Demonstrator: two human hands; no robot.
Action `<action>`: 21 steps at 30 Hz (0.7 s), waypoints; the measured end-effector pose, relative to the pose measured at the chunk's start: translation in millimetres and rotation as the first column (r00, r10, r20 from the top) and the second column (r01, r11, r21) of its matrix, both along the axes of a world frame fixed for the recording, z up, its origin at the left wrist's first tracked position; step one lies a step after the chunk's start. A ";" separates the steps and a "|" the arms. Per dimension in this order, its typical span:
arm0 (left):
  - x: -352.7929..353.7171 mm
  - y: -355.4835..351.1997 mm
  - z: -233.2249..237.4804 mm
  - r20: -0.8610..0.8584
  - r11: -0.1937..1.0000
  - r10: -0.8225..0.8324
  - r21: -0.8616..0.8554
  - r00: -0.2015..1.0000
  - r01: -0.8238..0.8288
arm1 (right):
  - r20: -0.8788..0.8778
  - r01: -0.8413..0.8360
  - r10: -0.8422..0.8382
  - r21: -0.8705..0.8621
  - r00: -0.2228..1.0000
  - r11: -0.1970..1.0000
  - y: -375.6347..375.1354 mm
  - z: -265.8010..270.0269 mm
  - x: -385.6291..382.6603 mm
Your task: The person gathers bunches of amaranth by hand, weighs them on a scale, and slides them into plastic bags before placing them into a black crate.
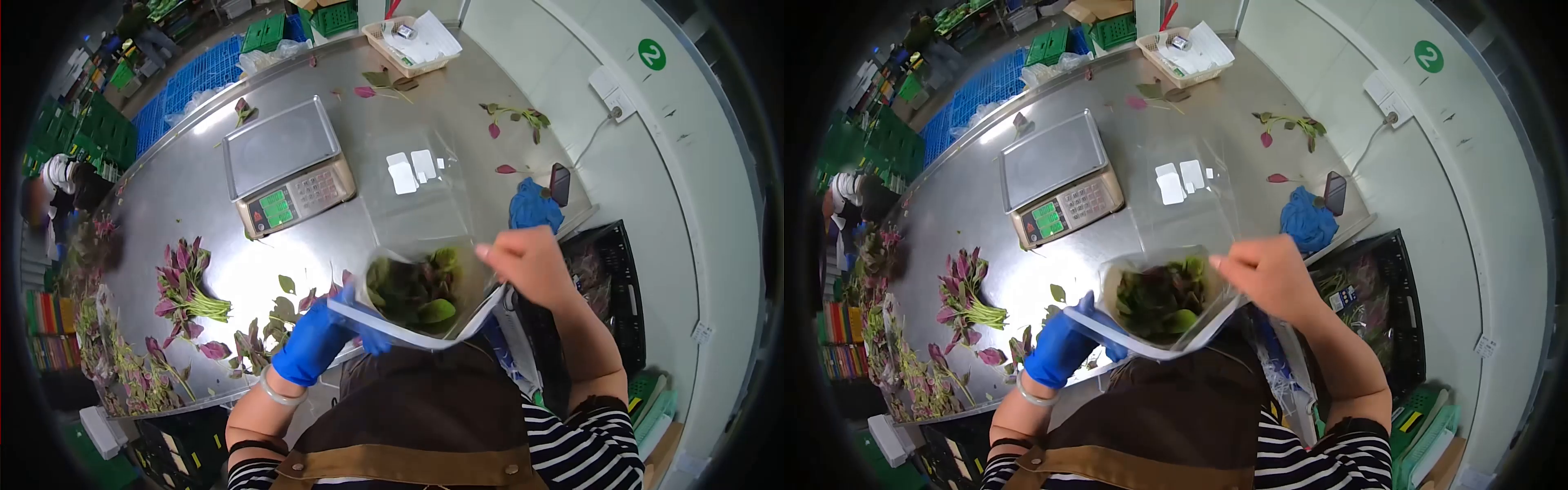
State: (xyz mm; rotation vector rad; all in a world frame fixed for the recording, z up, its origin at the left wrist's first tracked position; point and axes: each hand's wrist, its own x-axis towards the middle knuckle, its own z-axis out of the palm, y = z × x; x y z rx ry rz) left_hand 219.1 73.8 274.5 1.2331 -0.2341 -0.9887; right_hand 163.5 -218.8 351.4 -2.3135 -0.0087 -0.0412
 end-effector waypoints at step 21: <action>-10.3 -2.8 -10.4 -0.274 0.933 -0.204 -0.345 0.940 0.103 | 0.109 -0.374 0.553 -0.628 0.826 0.682 57.7 114.5 -13.6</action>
